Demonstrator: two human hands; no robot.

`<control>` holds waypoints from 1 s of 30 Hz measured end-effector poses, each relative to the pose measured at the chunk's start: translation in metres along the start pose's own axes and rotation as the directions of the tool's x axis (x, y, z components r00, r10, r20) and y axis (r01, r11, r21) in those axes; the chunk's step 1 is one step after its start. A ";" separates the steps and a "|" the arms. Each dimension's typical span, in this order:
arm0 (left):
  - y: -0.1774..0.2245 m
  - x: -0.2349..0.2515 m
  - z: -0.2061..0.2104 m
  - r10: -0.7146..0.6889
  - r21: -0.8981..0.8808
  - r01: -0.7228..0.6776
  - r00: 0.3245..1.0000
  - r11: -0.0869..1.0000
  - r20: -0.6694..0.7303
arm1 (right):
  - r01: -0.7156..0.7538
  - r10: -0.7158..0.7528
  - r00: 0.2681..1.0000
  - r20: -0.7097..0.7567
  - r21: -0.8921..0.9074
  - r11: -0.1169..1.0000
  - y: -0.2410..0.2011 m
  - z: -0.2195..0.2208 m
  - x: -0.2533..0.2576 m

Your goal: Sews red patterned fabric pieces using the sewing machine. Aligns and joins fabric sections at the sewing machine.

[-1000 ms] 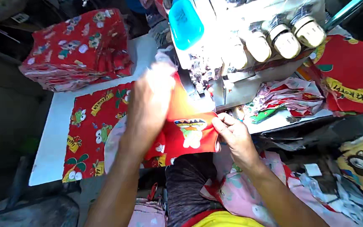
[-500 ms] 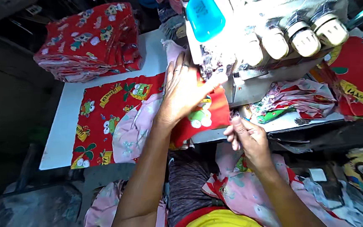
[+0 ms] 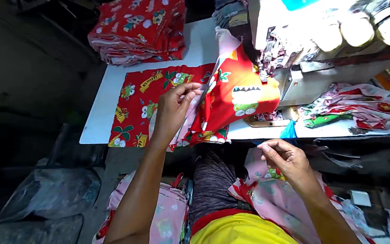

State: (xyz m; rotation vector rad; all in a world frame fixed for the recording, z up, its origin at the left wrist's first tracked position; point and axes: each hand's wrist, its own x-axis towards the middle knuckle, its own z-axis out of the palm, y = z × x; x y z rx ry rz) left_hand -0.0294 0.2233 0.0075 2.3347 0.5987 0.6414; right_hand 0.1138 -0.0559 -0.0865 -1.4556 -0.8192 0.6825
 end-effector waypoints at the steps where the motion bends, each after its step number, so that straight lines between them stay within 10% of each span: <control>1: -0.004 0.004 0.002 -0.045 -0.021 0.047 0.996 0.999 0.079 | 0.011 -0.011 1.000 0.020 0.006 1.000 -0.002 0.005 0.001; 8: -0.008 0.005 -0.021 -0.143 0.102 0.123 0.965 0.987 0.218 | 0.076 -0.078 0.987 0.143 0.019 0.997 -0.007 0.014 -0.006; 12: 0.053 -0.008 -0.025 -0.144 -0.272 0.223 0.949 0.936 0.281 | 0.113 -0.136 0.981 0.140 0.158 0.981 -0.023 0.027 0.009; 17: 0.084 -0.001 -0.013 0.200 -0.546 0.108 0.857 0.831 0.474 | -0.071 0.026 0.995 0.101 0.474 0.878 -0.040 0.042 0.039; 23: 0.049 -0.010 0.002 0.339 0.247 -0.376 0.923 0.893 0.182 | 0.019 0.027 0.991 -0.131 0.339 0.940 -0.033 0.044 0.040; 30: 0.020 -0.017 0.039 0.588 0.276 -0.586 0.804 0.762 0.085 | 0.067 -0.041 0.997 -0.069 0.437 0.897 -0.045 0.039 0.040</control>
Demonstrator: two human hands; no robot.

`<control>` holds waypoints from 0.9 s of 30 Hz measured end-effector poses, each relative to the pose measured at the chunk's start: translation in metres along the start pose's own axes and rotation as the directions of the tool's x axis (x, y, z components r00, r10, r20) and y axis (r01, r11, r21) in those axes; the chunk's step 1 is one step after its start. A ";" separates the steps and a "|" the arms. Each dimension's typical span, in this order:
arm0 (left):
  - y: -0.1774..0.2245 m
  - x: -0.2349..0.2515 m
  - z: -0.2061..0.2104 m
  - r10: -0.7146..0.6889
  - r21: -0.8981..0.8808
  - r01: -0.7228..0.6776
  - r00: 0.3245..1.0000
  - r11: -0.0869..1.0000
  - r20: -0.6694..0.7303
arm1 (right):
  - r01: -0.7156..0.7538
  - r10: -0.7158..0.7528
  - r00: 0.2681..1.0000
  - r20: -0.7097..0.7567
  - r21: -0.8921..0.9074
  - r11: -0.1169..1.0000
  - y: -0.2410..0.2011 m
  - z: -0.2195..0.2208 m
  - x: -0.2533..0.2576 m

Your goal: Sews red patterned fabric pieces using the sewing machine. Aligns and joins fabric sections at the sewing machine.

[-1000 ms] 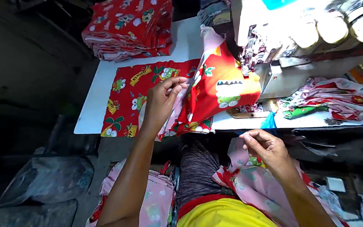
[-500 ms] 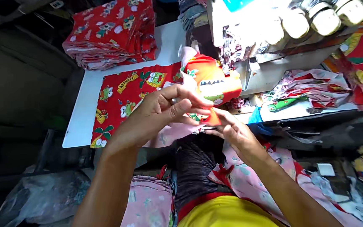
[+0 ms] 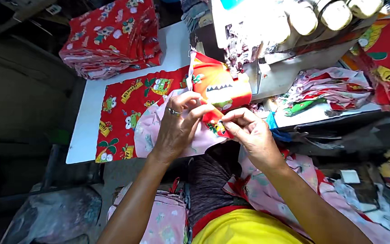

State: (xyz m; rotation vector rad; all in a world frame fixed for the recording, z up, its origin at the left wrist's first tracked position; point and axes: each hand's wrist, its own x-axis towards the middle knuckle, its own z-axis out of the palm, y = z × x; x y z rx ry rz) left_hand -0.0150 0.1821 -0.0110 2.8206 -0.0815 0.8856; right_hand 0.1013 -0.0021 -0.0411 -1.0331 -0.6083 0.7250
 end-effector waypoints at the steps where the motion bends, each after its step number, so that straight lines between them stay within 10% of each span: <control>1: 0.000 0.003 0.001 0.018 -0.010 -0.019 1.000 1.000 -0.015 | -0.028 0.027 1.000 0.013 0.064 0.998 -0.003 0.002 0.000; 6: 0.002 0.034 -0.017 0.049 -0.108 -0.041 0.996 0.993 0.072 | -0.105 0.099 0.994 0.035 0.221 0.970 -0.013 -0.002 -0.001; 12: 0.014 0.068 -0.021 0.083 -0.108 -0.062 0.977 0.992 0.198 | 0.152 -0.169 0.985 -0.025 -0.319 0.935 -0.006 -0.017 -0.007; 27: 0.034 0.071 -0.007 -0.011 -0.107 0.026 0.990 0.994 0.142 | 0.193 -0.318 0.924 -0.213 -0.457 0.868 0.006 -0.030 -0.014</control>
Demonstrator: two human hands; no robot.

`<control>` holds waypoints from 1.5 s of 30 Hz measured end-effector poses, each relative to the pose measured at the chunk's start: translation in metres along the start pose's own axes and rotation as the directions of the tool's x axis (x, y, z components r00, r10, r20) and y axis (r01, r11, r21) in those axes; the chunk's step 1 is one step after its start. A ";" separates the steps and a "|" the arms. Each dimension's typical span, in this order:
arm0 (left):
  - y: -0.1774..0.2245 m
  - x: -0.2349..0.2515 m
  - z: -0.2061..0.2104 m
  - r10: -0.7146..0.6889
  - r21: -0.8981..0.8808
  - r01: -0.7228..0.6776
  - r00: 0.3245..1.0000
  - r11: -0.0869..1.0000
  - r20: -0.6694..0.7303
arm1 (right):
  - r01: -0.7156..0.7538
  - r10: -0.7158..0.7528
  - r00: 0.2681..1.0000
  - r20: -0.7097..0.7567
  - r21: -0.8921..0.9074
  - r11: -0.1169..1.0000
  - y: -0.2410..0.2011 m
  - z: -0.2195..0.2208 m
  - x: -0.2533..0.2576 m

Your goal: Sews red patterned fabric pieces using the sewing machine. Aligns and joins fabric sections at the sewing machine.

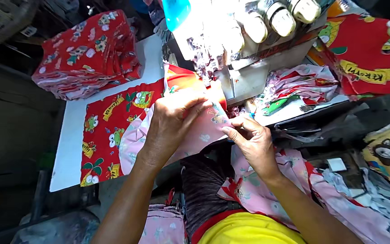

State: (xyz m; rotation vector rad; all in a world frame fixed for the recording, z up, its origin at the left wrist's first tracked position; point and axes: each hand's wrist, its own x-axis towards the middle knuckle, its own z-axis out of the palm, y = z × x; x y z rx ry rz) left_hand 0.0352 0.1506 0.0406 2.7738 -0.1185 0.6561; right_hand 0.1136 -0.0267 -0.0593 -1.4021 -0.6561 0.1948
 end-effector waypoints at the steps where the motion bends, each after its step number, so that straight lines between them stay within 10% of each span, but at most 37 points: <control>1: -0.002 0.000 0.002 0.014 0.010 -0.014 1.000 1.000 -0.021 | 0.053 -0.055 0.997 -0.044 -0.048 0.997 0.005 0.002 0.000; 8: -0.048 0.036 0.028 0.170 -0.104 -0.188 0.972 0.977 -0.163 | 0.177 -0.182 0.982 -0.049 -0.095 0.980 0.034 0.007 0.024; 27: -0.034 0.022 0.010 -0.160 -0.078 0.160 0.987 0.984 0.008 | -0.161 0.134 0.986 0.095 0.396 0.904 0.019 0.004 0.006; 45: -0.071 0.046 0.030 -0.167 -0.036 0.163 0.970 0.986 -0.177 | -0.019 0.021 1.000 -0.008 0.185 0.983 -0.003 0.011 0.028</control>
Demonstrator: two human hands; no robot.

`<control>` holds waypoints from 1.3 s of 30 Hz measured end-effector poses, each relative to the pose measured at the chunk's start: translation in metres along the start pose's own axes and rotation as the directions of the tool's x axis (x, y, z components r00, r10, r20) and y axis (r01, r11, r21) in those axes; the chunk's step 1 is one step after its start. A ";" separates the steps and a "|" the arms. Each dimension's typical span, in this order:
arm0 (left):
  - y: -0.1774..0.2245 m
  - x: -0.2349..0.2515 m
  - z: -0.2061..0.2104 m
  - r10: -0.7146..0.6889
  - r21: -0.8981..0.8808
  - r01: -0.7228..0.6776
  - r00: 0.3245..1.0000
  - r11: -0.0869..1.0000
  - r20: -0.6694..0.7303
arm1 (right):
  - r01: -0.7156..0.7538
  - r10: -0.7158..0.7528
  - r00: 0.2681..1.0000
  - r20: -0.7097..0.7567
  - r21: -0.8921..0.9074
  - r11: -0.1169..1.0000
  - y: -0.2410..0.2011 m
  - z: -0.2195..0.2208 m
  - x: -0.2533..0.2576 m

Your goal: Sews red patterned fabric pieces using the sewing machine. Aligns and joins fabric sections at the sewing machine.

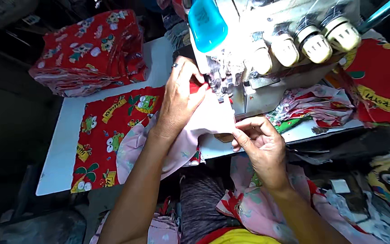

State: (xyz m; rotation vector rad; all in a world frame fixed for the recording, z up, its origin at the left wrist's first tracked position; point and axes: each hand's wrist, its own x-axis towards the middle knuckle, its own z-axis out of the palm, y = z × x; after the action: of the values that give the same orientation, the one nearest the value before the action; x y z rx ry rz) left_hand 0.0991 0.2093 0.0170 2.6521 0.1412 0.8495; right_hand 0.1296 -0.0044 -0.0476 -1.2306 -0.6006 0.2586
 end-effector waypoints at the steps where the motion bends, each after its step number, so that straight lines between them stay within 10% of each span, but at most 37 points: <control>1: 0.000 0.000 -0.002 0.016 0.040 -0.014 0.999 0.999 -0.045 | 0.013 -0.013 1.000 0.000 -0.018 1.000 -0.001 0.001 0.002; 8: 0.039 -0.055 -0.014 0.015 -0.097 -0.010 0.998 0.995 0.059 | 0.147 -0.151 0.989 0.009 -0.274 0.950 0.001 0.001 0.004; 15: -0.011 -0.017 -0.012 0.051 -0.170 -0.033 0.993 0.985 0.105 | 0.316 -0.284 0.941 0.185 -0.784 0.535 -0.007 0.004 0.015; 20: -0.022 -0.004 -0.009 -0.074 -0.043 0.076 0.996 0.996 0.045 | 0.306 -0.233 0.947 0.221 -0.842 0.445 -0.009 0.004 0.010; 31: 0.005 -0.051 -0.019 -0.541 -0.196 0.521 0.839 0.831 -0.065 | 0.349 -0.141 0.927 0.349 -0.657 0.668 0.007 0.011 -0.014; 39: 0.064 -0.114 -0.017 -0.616 -0.542 0.533 0.787 0.650 0.035 | 0.040 -0.020 0.906 0.424 -0.038 0.998 0.004 0.030 -0.011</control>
State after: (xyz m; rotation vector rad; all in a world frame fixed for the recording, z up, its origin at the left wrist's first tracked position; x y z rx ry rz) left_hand -0.0048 0.1316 -0.0091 1.8362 0.6603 0.7251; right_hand 0.1045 0.0152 -0.0487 -1.2144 -1.0057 0.4963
